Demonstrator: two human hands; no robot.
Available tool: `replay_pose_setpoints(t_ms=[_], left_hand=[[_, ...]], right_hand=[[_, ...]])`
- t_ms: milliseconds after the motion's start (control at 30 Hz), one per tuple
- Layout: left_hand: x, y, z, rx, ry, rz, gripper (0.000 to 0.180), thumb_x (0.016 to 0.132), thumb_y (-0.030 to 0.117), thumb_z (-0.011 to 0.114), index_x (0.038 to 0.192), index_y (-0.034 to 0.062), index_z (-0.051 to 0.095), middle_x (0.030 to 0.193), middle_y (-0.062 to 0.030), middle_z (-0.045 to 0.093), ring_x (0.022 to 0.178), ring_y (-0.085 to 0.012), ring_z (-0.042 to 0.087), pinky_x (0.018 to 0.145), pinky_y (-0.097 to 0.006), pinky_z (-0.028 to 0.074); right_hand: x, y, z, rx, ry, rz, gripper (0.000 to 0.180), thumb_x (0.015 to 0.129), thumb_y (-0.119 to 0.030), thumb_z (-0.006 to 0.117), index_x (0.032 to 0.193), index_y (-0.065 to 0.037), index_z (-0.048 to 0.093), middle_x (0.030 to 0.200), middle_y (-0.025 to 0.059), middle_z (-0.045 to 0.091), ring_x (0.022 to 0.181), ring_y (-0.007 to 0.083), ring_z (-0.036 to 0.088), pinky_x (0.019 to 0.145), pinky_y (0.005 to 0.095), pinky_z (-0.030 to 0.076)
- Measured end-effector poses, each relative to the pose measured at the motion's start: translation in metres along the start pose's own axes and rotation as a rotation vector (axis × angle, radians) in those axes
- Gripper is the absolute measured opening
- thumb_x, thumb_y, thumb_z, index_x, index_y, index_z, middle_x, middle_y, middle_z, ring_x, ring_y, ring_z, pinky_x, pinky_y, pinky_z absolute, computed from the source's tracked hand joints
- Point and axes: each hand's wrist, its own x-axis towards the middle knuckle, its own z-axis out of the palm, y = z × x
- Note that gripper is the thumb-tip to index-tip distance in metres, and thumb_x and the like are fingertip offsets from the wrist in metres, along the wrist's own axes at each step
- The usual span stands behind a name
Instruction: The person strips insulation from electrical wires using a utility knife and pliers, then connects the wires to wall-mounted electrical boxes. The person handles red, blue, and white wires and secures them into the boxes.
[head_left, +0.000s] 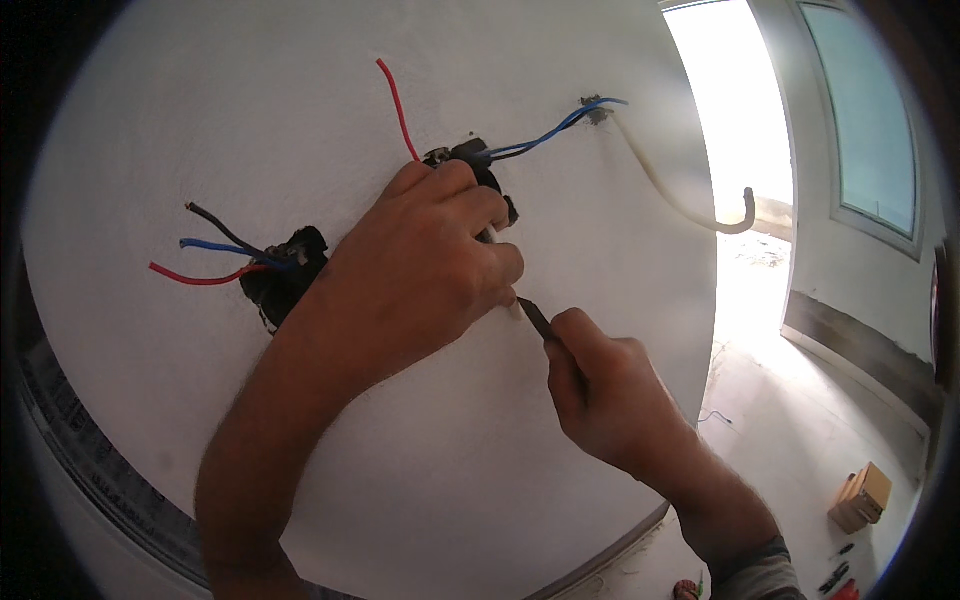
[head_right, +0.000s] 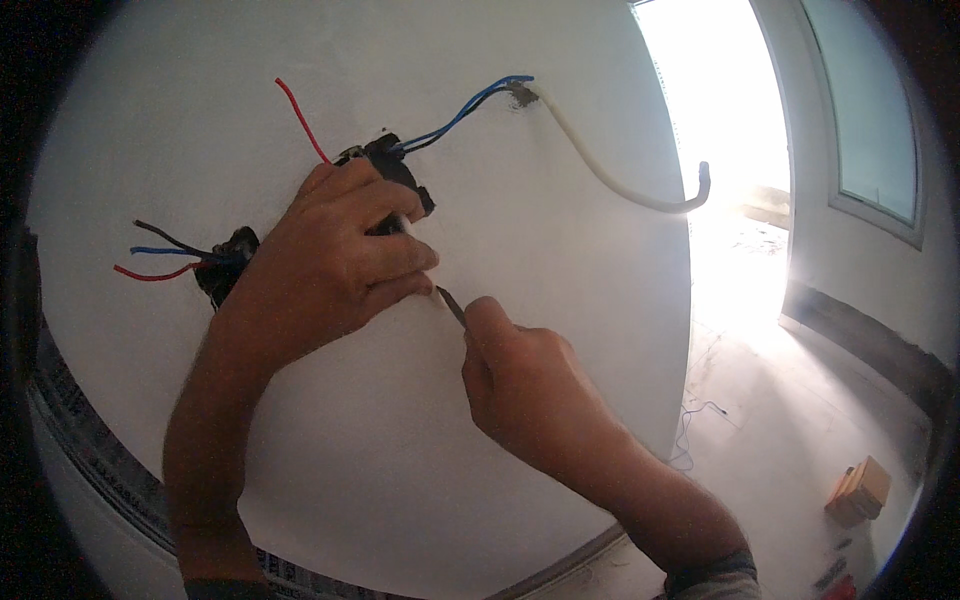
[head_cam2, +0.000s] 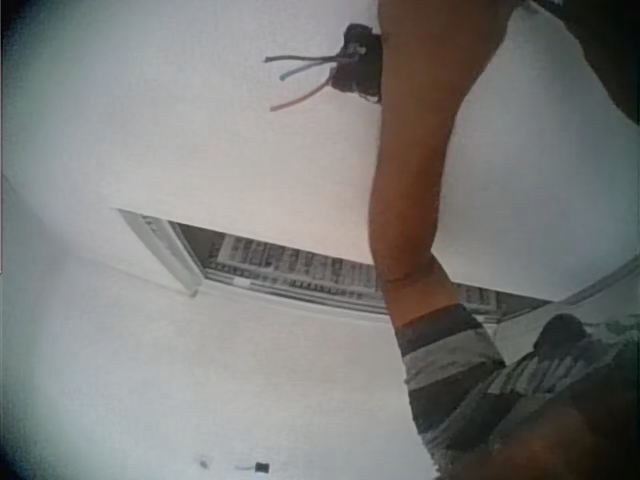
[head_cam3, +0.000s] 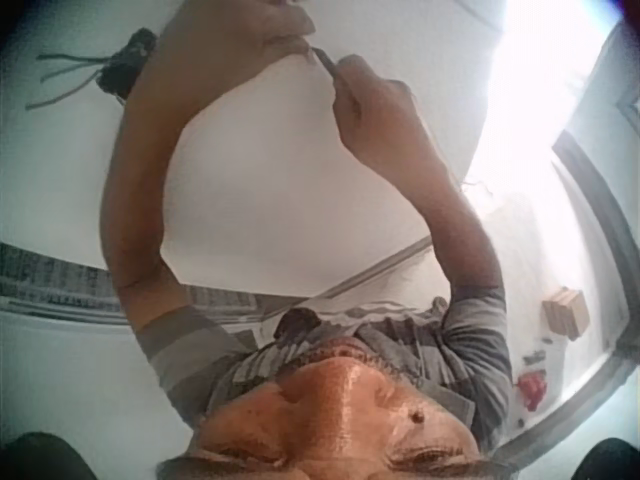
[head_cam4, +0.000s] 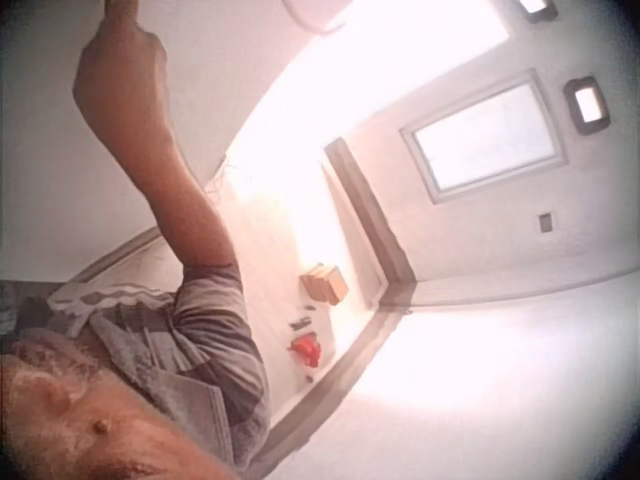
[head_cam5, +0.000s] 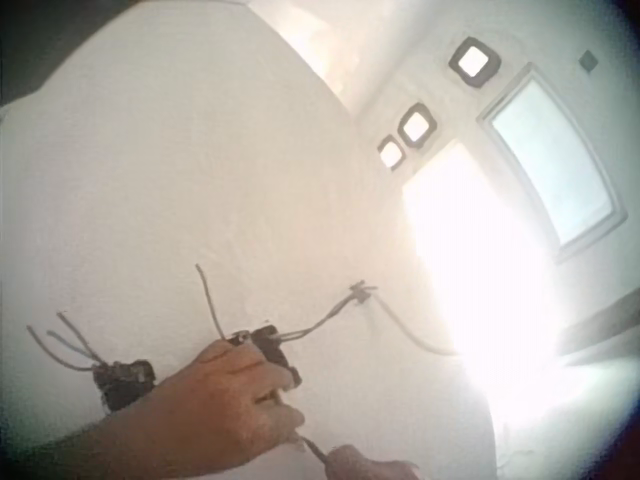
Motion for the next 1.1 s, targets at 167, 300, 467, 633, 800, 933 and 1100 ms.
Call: replay_pose_setpoints(t_ms=[167,300,467,633,800,933,1100], left_hand=[[0.001,0.002,-0.003,-0.033,-0.008,-0.013,0.023,0.074,0.019,0.086,0.092,0.0093,0.076,0.107,-0.0091,0.069,0.102,-0.0223,0.061,0.092,-0.043,0.048],[0.003,0.002,-0.002,-0.027,-0.029,-0.017,0.023,0.074,0.02,0.087,0.092,0.0097,0.076,0.107,-0.0091,0.068,0.103,-0.0226,0.06,0.092,-0.044,0.047],[0.004,0.002,-0.001,-0.026,-0.028,-0.016,0.024,0.074,0.021,0.086,0.093,0.0093,0.076,0.107,-0.0096,0.068,0.104,-0.0231,0.06,0.092,-0.044,0.048],[0.002,0.001,0.001,-0.063,-0.013,-0.028,0.025,0.075,0.021,0.086,0.094,0.0086,0.075,0.107,-0.01,0.067,0.103,-0.023,0.061,0.087,-0.043,0.051],[0.0,0.0,0.009,-0.146,0.006,-0.077,0.027,0.075,0.021,0.086,0.095,0.0077,0.074,0.108,-0.01,0.066,0.101,-0.0224,0.063,0.082,-0.039,0.054],[0.0,0.0,0.004,-0.166,-0.017,-0.096,0.03,0.074,0.02,0.087,0.097,0.0081,0.073,0.108,-0.0103,0.066,0.103,-0.0235,0.063,0.084,-0.04,0.054],[-0.003,-0.001,0.004,-0.25,0.026,-0.116,0.032,0.072,0.015,0.087,0.099,0.0075,0.072,0.113,-0.0106,0.067,0.106,-0.0255,0.064,0.087,-0.041,0.054]], right_hand=[[-0.001,0.003,0.001,0.091,-0.013,0.023,0.008,0.101,-0.006,0.052,0.101,0.0,0.046,0.062,0.0161,0.058,0.054,0.0326,0.065,0.053,0.0473,0.048],[-0.002,0.01,0.004,0.104,-0.012,0.017,0.008,0.1,-0.006,0.052,0.1,0.0,0.046,0.063,0.0165,0.059,0.056,0.0325,0.066,0.053,0.0467,0.049],[-0.004,0.018,0.015,0.036,0.04,-0.039,0.009,0.1,-0.005,0.054,0.101,-0.002,0.046,0.067,0.0158,0.06,0.056,0.0303,0.065,0.053,0.0436,0.05],[-0.002,0.035,0.029,-0.048,0.179,-0.149,0.011,0.098,-0.001,0.056,0.1,-0.005,0.046,0.066,0.0147,0.058,0.051,0.0286,0.061,0.051,0.0394,0.047],[-0.001,0.047,0.029,-0.016,0.083,-0.147,0.014,0.097,-0.005,0.057,0.107,-0.001,0.048,0.086,0.0191,0.065,0.069,0.0336,0.07,0.06,0.0467,0.056],[-0.006,0.072,0.041,0.061,0.182,-0.268,0.017,0.096,-0.007,0.059,0.111,-0.001,0.053,0.086,0.0168,0.064,0.069,0.032,0.069,0.064,0.0441,0.057],[-0.009,0.084,0.051,0.339,0.241,-0.161,0.017,0.095,-0.012,0.065,0.107,-0.002,0.058,0.083,0.0127,0.066,0.066,0.0243,0.066,0.062,0.0371,0.054]])
